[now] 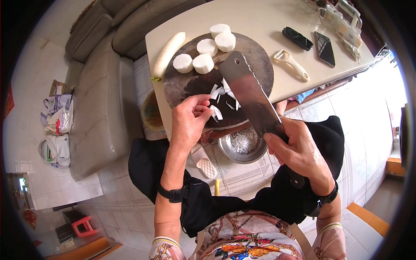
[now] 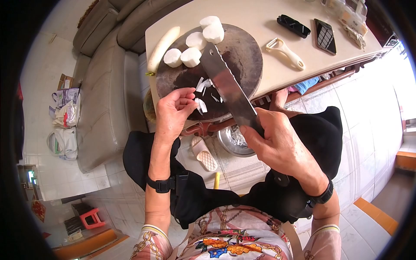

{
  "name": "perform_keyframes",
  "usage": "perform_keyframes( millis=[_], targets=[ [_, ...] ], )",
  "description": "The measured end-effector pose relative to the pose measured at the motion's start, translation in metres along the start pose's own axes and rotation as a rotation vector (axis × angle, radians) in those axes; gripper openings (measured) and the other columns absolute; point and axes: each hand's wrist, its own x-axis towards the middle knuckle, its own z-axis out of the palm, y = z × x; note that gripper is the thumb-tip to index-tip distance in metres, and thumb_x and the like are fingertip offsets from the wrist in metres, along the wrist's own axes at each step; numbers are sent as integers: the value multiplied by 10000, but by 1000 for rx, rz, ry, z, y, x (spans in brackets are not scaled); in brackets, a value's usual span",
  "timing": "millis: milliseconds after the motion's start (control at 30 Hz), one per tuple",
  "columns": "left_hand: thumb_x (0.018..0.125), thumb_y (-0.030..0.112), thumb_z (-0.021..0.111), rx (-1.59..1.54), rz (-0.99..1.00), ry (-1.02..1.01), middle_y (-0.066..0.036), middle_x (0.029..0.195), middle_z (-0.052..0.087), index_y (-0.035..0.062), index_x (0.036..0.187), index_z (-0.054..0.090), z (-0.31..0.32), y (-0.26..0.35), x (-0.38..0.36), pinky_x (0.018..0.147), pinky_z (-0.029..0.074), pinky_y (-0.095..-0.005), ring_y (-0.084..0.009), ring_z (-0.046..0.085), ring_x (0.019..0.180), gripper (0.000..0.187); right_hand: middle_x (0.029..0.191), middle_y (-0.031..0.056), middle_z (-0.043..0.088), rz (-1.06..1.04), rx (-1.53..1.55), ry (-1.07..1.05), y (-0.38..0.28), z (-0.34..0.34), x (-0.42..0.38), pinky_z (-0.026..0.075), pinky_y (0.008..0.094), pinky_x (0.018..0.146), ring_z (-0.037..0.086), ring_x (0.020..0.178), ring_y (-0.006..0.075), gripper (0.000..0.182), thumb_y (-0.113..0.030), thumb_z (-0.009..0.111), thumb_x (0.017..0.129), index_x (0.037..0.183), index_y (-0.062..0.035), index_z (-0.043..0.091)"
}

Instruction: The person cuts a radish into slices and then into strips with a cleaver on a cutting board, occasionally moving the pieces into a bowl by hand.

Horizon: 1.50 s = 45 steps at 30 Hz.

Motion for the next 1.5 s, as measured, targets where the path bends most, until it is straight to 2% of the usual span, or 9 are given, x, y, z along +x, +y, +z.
perform_keyframes(
  millis=[367, 700, 800, 933, 1000, 1133, 1200, 1333, 1500],
  targets=[
    [787, -86, 748, 113, 71, 9, -65, 962, 692, -34, 983, 714, -1, 3, -2, 739, 563, -245, -98, 673, 800, 205, 651, 113, 517, -40, -37, -7, 2, -4, -1, 385, 342, 521, 437, 568, 135, 212, -140, 618, 917, 932, 71, 596],
    [829, -49, 724, 79, 81, 108, -72, 913, 724, -19, 1002, 716, 10, 7, 15, 730, 556, -262, -122, 682, 791, 175, 640, 102, 505, -8, -37, -11, 0, -3, -2, 385, 345, 518, 431, 568, 131, 198, -131, 614, 922, 929, 66, 594],
    [784, -42, 721, 266, 255, 159, -172, 882, 712, -7, 979, 700, 19, 7, 23, 719, 555, -364, -287, 702, 781, 199, 642, 117, 507, -22, -36, -7, 4, -3, -1, 383, 354, 514, 437, 552, 150, 203, -135, 618, 923, 914, 65, 586],
    [773, -49, 709, 355, 285, 166, -158, 867, 705, -3, 970, 687, 22, 3, 27, 716, 552, -388, -295, 694, 777, 204, 648, 152, 515, -51, -87, 0, 4, -3, -1, 382, 370, 513, 453, 534, 199, 210, -138, 621, 925, 895, 65, 574],
    [792, -53, 683, 437, 306, 164, -115, 810, 709, -12, 981, 697, 22, 5, 29, 684, 547, -314, -202, 681, 709, 194, 649, 162, 516, -57, -81, 5, 4, -3, -1, 382, 375, 513, 455, 530, 214, 213, -138, 620, 926, 889, 65, 570],
    [782, -71, 656, 415, 326, 151, -106, 807, 699, -3, 1014, 666, 23, 3, 32, 670, 542, -326, -206, 671, 693, 242, 649, 164, 514, -68, -96, 2, 4, -3, -1, 383, 382, 516, 454, 532, 217, 218, -136, 620, 924, 883, 71, 566],
    [756, -83, 667, 414, 244, 165, -158, 869, 679, 16, 1054, 625, 24, 6, 32, 747, 547, -430, -327, 678, 800, 317, 647, 165, 511, -73, -91, 2, 4, -2, -1, 383, 384, 517, 451, 530, 219, 219, -135, 621, 923, 880, 72, 565],
    [796, -73, 648, 574, 409, 178, -133, 820, 689, 56, 1127, 609, 22, 5, 29, 694, 557, -399, -287, 703, 756, 357, 638, 174, 510, -77, -106, 5, 5, -1, 0, 378, 393, 514, 447, 520, 241, 213, -130, 624, 921, 877, 70, 567],
    [782, -96, 628, 668, 416, 206, -182, 846, 688, 24, 1112, 607, 21, 6, 29, 710, 555, -456, -378, 684, 809, 352, 633, 180, 512, -80, -115, 9, 5, -1, 0, 373, 402, 513, 450, 514, 258, 205, -124, 630, 919, 877, 67, 568]
  ],
)
